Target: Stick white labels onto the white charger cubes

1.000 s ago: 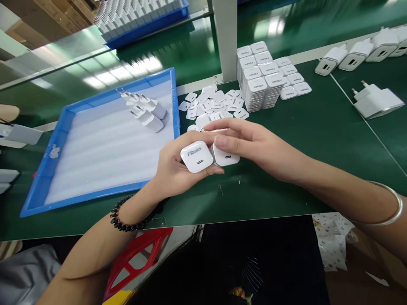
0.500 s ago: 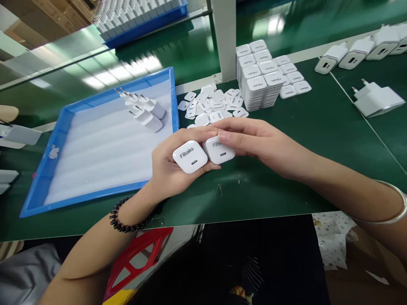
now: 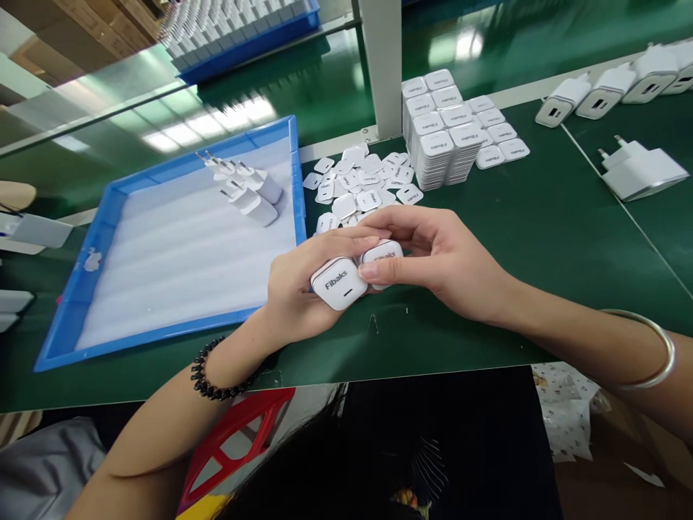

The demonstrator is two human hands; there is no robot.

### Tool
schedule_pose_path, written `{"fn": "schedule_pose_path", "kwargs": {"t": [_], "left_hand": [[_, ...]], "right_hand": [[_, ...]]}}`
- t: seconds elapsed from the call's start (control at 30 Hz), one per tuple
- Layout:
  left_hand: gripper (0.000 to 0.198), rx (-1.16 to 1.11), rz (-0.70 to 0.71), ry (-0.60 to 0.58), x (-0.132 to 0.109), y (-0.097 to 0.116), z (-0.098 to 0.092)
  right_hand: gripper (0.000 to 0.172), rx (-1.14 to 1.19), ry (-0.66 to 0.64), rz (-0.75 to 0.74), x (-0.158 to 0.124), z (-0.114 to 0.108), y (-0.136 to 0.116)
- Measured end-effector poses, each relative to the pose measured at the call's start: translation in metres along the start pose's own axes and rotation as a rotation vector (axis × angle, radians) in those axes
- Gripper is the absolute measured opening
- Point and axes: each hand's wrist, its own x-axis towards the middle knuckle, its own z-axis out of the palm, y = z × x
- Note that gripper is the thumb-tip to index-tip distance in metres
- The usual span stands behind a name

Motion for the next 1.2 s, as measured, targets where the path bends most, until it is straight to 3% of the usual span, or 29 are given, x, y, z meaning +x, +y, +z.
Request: {"fn": "schedule_pose_path", "kwargs": {"t": [0.33, 0.57, 0.63, 0.73, 0.87, 0.93, 1.03, 1.1, 1.13, 1.2], "left_hand": [[0.033, -0.087, -0.011, 0.051, 0.001, -0.004, 0.0], [0.034, -0.231, -0.188, 0.119, -0.002, -0.006, -0.001], [0.037, -0.237, -0.202, 0.098, -0.005, -0.008, 0.0], [0.041, -0.194, -0.18, 0.025, -0.008, -0.008, 0.004], [0.039, -0.101, -0.249, -0.209, -0.005, -0.002, 0.005], [0.042, 0.026, -0.313, -0.221, -0.003, 0.003, -0.004], [0.046, 0.365, -0.38, -0.213, -0.001, 0.016, -0.039], [0.045, 0.739, -0.506, -0.326, 0.0, 0.025, -0.07], [0.043, 0.965, -0.604, -0.459, 0.0, 0.028, -0.086], [0.039, 1.116, -0.711, -0.538, 0.001, 0.026, -0.112]], "right_hand": [[0.025, 0.118, -0.038, 0.144, 0.001, -0.006, 0.0], [0.042, 0.117, -0.042, 0.076, 0.002, -0.004, 0.003], [0.043, 0.144, -0.013, 0.106, 0.003, -0.001, 0.005], [0.025, 0.186, 0.077, 0.194, 0.006, 0.0, 0.009], [0.044, 0.154, 0.086, 0.286, 0.015, -0.009, 0.016], [0.045, 0.111, 0.104, 0.272, 0.021, -0.015, 0.016], [0.043, 0.052, 0.154, 0.228, 0.024, -0.022, 0.012], [0.041, 0.044, 0.173, 0.21, 0.023, -0.026, 0.007], [0.04, 0.048, 0.18, 0.196, 0.022, -0.027, 0.006], [0.036, 0.06, 0.175, 0.134, 0.021, -0.029, 0.007]]}}
